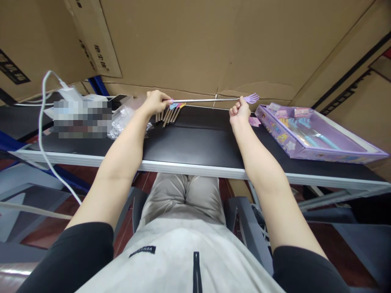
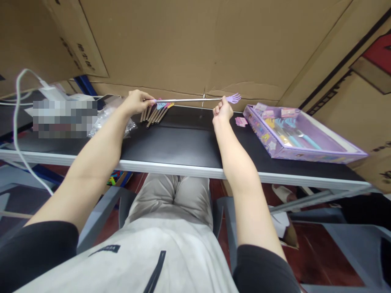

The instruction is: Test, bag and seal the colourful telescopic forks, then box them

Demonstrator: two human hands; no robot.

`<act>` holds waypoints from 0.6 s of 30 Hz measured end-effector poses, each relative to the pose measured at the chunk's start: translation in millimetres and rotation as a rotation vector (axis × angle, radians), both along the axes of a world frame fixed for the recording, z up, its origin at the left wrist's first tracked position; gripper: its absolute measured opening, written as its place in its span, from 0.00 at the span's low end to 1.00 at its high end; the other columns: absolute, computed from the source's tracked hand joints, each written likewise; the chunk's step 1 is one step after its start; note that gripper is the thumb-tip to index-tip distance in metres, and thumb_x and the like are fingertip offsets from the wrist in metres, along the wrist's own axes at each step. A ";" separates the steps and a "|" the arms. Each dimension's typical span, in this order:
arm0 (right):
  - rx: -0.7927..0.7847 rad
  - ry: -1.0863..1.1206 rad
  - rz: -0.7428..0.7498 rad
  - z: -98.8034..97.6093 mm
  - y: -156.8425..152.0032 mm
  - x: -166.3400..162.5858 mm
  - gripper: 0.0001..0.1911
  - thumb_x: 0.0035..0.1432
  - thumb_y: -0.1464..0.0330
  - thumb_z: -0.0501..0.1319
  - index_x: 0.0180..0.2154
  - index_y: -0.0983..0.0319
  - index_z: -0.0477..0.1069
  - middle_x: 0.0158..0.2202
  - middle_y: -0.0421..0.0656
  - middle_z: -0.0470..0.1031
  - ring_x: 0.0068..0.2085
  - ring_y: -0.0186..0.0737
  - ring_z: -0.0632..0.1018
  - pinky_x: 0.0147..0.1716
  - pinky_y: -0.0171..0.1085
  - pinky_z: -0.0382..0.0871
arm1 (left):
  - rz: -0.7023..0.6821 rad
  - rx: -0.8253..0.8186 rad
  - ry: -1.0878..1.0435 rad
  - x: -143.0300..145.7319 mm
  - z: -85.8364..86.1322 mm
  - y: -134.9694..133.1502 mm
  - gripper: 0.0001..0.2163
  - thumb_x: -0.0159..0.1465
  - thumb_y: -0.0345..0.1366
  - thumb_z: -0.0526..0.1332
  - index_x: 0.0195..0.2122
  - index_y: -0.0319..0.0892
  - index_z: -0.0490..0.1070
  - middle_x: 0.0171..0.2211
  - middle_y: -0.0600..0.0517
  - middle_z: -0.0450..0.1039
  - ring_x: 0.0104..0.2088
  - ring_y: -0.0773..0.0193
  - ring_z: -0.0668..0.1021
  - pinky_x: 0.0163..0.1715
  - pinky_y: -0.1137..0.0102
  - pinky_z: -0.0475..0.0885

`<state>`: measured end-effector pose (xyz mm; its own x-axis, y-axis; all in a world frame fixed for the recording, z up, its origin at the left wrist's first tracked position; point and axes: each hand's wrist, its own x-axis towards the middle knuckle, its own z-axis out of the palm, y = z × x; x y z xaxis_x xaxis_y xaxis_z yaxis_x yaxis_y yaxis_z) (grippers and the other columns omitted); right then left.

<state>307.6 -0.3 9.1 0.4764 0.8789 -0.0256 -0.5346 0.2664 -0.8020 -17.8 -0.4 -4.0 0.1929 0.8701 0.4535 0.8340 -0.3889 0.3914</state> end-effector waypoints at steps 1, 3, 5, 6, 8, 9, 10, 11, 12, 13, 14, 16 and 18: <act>-0.005 0.000 0.003 -0.4 -0.8 -1.1 0.30 0.67 0.60 0.74 0.26 0.58 0.54 0.18 0.26 0.52 0.16 0.24 0.54 0.15 0.25 0.50 | -0.016 0.018 -0.001 0.8 -1.2 0.9 0.11 0.71 0.41 0.62 0.46 0.45 0.83 0.30 0.48 0.81 0.47 0.48 0.80 0.62 0.47 0.65; -0.016 -0.015 0.026 -1.6 -3.3 -6.4 0.30 0.68 0.60 0.74 0.26 0.58 0.54 0.18 0.26 0.51 0.16 0.23 0.54 0.15 0.24 0.50 | -0.049 0.043 0.011 6.0 -3.7 2.0 0.11 0.71 0.41 0.62 0.46 0.45 0.83 0.30 0.48 0.81 0.47 0.48 0.79 0.61 0.47 0.65; -0.024 -0.041 0.071 -3.9 -6.9 -15.4 0.30 0.68 0.61 0.74 0.27 0.58 0.54 0.18 0.26 0.52 0.16 0.22 0.54 0.16 0.24 0.49 | -0.082 0.058 0.031 15.5 -6.2 2.2 0.11 0.71 0.41 0.62 0.45 0.45 0.83 0.31 0.47 0.80 0.47 0.48 0.79 0.61 0.46 0.65; -0.025 -0.055 0.096 -5.3 -9.0 -20.7 0.30 0.68 0.60 0.74 0.27 0.58 0.54 0.18 0.26 0.52 0.16 0.22 0.54 0.16 0.24 0.49 | -0.094 0.064 0.041 21.0 -7.2 1.7 0.10 0.71 0.41 0.62 0.44 0.44 0.83 0.31 0.47 0.80 0.47 0.47 0.79 0.61 0.45 0.65; -0.030 -0.079 0.133 -8.0 -13.3 -30.7 0.30 0.66 0.60 0.75 0.27 0.58 0.55 0.18 0.26 0.53 0.16 0.21 0.55 0.16 0.24 0.49 | -0.087 0.048 0.065 32.0 -8.4 -0.6 0.10 0.71 0.40 0.62 0.42 0.44 0.83 0.32 0.46 0.80 0.48 0.46 0.79 0.62 0.44 0.64; -0.031 -0.087 0.145 -9.3 -15.4 -34.9 0.30 0.66 0.59 0.76 0.28 0.58 0.55 0.18 0.25 0.53 0.16 0.21 0.55 0.16 0.24 0.49 | -0.067 0.027 0.076 37.0 -8.4 -2.3 0.10 0.71 0.39 0.62 0.42 0.43 0.83 0.32 0.45 0.80 0.48 0.46 0.80 0.62 0.44 0.64; -0.033 -0.092 0.156 -10.4 -17.4 -38.6 0.30 0.65 0.59 0.76 0.28 0.58 0.55 0.18 0.25 0.53 0.16 0.21 0.55 0.16 0.25 0.49 | -0.045 0.002 0.085 41.7 -8.2 -4.4 0.10 0.72 0.39 0.61 0.42 0.42 0.83 0.34 0.45 0.80 0.49 0.46 0.80 0.63 0.45 0.63; -0.035 -0.097 0.171 -11.4 -19.4 -41.9 0.30 0.65 0.59 0.76 0.28 0.58 0.56 0.18 0.25 0.53 0.16 0.22 0.55 0.16 0.25 0.49 | -0.027 -0.019 0.090 46.2 -7.9 -6.7 0.11 0.72 0.40 0.61 0.42 0.42 0.83 0.35 0.45 0.81 0.50 0.46 0.80 0.63 0.46 0.63; -0.037 -0.102 0.191 -12.3 -21.2 -44.8 0.30 0.66 0.58 0.75 0.28 0.58 0.55 0.18 0.26 0.53 0.16 0.22 0.55 0.16 0.25 0.49 | -0.018 -0.032 0.091 50.6 -7.7 -8.9 0.11 0.73 0.40 0.61 0.43 0.42 0.83 0.35 0.45 0.81 0.50 0.46 0.80 0.64 0.46 0.63; -0.039 -0.108 0.213 -13.2 -22.9 -47.5 0.30 0.67 0.58 0.75 0.28 0.58 0.55 0.18 0.26 0.53 0.16 0.22 0.55 0.16 0.25 0.49 | -0.019 -0.036 0.091 55.2 -7.7 -11.1 0.12 0.73 0.40 0.61 0.43 0.41 0.83 0.35 0.45 0.81 0.51 0.47 0.80 0.64 0.47 0.62; -0.041 -0.117 0.236 -14.0 -24.5 -49.9 0.30 0.68 0.57 0.74 0.28 0.58 0.55 0.18 0.26 0.53 0.16 0.22 0.55 0.16 0.25 0.50 | -0.028 -0.035 0.092 59.8 -7.9 -13.0 0.12 0.73 0.40 0.61 0.43 0.42 0.83 0.35 0.46 0.81 0.51 0.47 0.80 0.65 0.48 0.62; -0.043 -0.139 0.274 -14.9 -27.4 -54.0 0.30 0.68 0.57 0.73 0.28 0.57 0.54 0.18 0.26 0.54 0.16 0.22 0.55 0.16 0.26 0.50 | -0.043 -0.033 0.096 68.8 -9.1 -16.0 0.11 0.73 0.40 0.61 0.41 0.42 0.82 0.33 0.47 0.80 0.50 0.47 0.81 0.66 0.48 0.60; -0.036 -0.158 0.288 -14.2 -29.9 -56.4 0.30 0.68 0.56 0.74 0.28 0.57 0.54 0.18 0.26 0.54 0.16 0.22 0.56 0.16 0.26 0.50 | -0.044 -0.045 0.095 75.9 -10.3 -17.9 0.12 0.73 0.39 0.60 0.37 0.42 0.81 0.31 0.48 0.79 0.49 0.46 0.81 0.66 0.47 0.58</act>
<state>251.2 -30.2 -5.2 0.2092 0.9779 -0.0041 -0.4517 0.0929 -0.8873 58.1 -18.3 -14.3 0.2715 0.8789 0.3923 0.8508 -0.4097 0.3290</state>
